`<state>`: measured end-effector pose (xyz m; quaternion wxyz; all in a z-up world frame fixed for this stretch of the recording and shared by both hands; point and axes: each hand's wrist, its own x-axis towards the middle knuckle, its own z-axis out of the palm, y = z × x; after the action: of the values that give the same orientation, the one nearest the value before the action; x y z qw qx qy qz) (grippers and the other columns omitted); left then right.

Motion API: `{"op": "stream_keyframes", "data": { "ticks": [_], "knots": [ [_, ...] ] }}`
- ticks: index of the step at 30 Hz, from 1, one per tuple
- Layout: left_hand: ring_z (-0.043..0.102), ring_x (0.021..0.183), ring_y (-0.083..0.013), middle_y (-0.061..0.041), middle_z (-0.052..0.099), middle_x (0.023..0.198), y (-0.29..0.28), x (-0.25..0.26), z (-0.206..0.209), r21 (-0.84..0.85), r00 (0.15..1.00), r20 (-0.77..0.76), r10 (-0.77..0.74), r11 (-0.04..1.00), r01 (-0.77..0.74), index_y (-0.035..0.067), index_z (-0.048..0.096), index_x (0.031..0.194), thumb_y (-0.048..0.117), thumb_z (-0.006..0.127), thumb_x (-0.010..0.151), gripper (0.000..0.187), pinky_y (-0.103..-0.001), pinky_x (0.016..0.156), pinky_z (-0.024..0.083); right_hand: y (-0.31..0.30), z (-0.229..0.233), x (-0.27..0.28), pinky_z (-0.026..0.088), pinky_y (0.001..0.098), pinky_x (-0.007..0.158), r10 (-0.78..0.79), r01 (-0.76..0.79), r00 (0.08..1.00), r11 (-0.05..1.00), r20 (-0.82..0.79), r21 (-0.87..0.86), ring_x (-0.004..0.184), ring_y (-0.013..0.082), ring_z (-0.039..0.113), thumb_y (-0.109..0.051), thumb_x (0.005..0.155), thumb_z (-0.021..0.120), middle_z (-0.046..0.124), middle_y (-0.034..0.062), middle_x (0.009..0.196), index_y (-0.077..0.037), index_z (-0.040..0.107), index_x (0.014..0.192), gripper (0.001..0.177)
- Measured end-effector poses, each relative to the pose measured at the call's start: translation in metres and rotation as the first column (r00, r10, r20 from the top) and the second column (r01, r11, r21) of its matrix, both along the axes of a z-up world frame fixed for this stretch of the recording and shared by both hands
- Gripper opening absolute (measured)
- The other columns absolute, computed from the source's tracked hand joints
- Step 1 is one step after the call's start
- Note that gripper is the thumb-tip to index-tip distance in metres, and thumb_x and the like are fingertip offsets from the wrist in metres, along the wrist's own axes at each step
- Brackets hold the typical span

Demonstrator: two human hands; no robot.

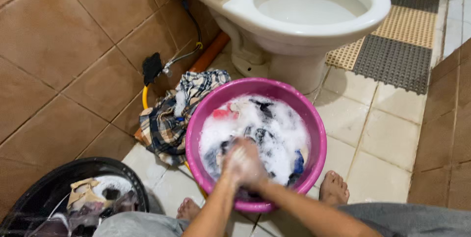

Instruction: The person washes clothes by hand in a pink basin filled with soapy water, scrubbing individual garments with a bar of soap, rinsing them, and placing them in a separate black basin.

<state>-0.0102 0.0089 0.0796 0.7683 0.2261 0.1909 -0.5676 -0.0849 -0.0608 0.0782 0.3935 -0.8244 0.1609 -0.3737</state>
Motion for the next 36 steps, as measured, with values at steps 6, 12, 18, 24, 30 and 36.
{"op": "stream_keyframes", "data": {
  "ticks": [6,12,18,24,30,36],
  "knots": [
    [0.067,0.095,-0.0286,-0.012,0.069,0.101,-0.021,-0.006,-0.007,0.296,0.956,0.250,-0.154,0.952,0.076,0.007,0.062,0.118,0.032,0.060,0.089,0.039,-0.044,0.083,0.057,-0.008,0.017,0.010,0.047,0.0467,0.101,-0.130,0.158,0.987,0.883,-0.093,0.441,0.113,0.0358,0.062,-0.031,0.083,0.062,0.066,0.0175,0.118,-0.010,0.063,0.119,0.042],
    [0.069,0.086,-0.0278,-0.011,0.072,0.096,-0.032,0.039,0.025,0.625,0.783,0.503,-0.366,0.780,-0.037,0.005,0.066,0.119,0.038,0.062,0.092,0.043,-0.045,0.072,0.058,0.000,0.042,0.018,0.036,0.0410,0.113,-0.114,0.080,0.965,0.985,0.235,0.150,0.128,0.0319,0.051,-0.028,0.095,0.060,0.053,0.0200,0.138,-0.005,0.057,0.129,0.041],
    [0.070,0.079,-0.0282,-0.011,0.072,0.092,-0.009,0.046,0.077,0.463,0.873,0.443,-0.203,0.886,-0.029,0.004,0.067,0.114,0.049,0.064,0.095,0.049,-0.045,0.067,0.062,-0.001,0.045,0.032,0.045,0.0414,0.096,-0.182,-0.113,0.954,0.518,0.238,0.848,0.109,0.0308,0.055,-0.042,0.100,0.049,0.057,0.0190,0.121,-0.006,0.057,0.132,0.049],
    [0.069,0.075,-0.0257,-0.011,0.070,0.088,0.005,0.075,-0.004,0.353,0.880,0.454,-0.138,0.935,-0.035,0.009,0.068,0.103,0.057,0.053,0.096,0.050,-0.041,0.064,0.059,0.061,0.053,0.018,0.035,0.0395,0.113,0.053,-0.146,0.962,0.929,0.268,0.340,0.127,0.0292,0.051,-0.040,0.097,0.056,0.054,0.0186,0.131,-0.006,0.055,0.130,0.047],
    [0.068,0.074,-0.0241,-0.009,0.071,0.087,-0.009,0.059,-0.027,0.361,0.914,0.374,-0.157,0.932,0.012,0.012,0.071,0.100,0.056,0.055,0.093,0.047,-0.040,0.065,0.059,0.050,0.066,0.016,0.032,0.0447,0.117,-0.056,0.045,0.998,0.941,0.024,0.337,0.135,0.0342,0.049,-0.031,0.091,0.059,0.056,0.0185,0.138,-0.008,0.059,0.125,0.042],
    [0.069,0.072,-0.0233,-0.007,0.073,0.084,-0.018,0.057,0.032,0.285,0.943,0.254,-0.213,0.948,0.138,0.013,0.073,0.097,0.052,0.062,0.091,0.042,-0.039,0.066,0.059,-0.025,0.036,0.048,0.035,0.0461,0.119,-0.056,0.047,0.988,0.997,-0.144,-0.069,0.133,0.0361,0.051,-0.035,0.097,0.058,0.060,0.0148,0.138,-0.013,0.064,0.126,0.037]
  ]
}}
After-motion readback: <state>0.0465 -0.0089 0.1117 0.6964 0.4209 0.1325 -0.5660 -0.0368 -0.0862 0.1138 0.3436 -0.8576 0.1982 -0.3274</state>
